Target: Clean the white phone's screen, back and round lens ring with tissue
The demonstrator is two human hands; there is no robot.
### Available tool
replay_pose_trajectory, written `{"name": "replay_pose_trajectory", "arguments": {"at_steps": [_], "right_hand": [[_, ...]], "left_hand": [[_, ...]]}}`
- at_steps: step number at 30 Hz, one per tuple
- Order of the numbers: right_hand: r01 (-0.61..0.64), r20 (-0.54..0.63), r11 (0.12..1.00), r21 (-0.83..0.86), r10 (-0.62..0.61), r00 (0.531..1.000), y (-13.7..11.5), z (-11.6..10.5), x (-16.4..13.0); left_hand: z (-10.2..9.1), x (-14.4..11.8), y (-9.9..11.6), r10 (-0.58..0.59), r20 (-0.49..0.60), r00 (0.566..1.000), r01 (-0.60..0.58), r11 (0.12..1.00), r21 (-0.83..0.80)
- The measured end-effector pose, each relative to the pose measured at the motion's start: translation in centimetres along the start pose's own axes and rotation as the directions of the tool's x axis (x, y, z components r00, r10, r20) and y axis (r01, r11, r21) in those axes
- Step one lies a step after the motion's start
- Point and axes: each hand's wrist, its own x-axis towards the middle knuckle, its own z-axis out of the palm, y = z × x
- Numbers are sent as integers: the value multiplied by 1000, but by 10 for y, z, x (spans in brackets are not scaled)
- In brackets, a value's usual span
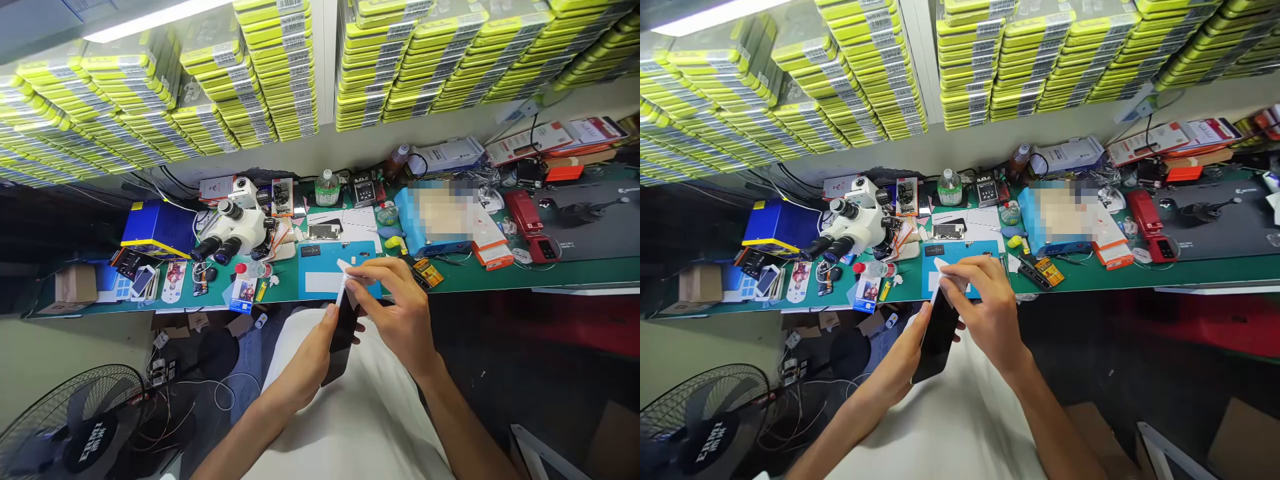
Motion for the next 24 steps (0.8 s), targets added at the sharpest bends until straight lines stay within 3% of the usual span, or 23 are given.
{"name": "replay_pose_trajectory", "arguments": {"at_steps": [9, 16, 20, 24], "right_hand": [[23, 18, 1000, 13, -23, 1000, -4, 0, -2], [0, -89, 999, 48, 4, 996, 7, -18, 7], [67, 92, 991, 120, -78, 993, 13, -41, 19], [114, 306, 979, 171, -163, 938, 14, -53, 32]], "left_hand": [[0, 0, 1, -19, 23, 1000, 20, 1000, -15], [-4, -1, 4, -32, 102, 994, 35, 999, -29], [-12, -5, 11, -120, 253, 960, 149, 984, -97], [-16, -7, 17, -126, 375, 919, 195, 969, -151]]}}
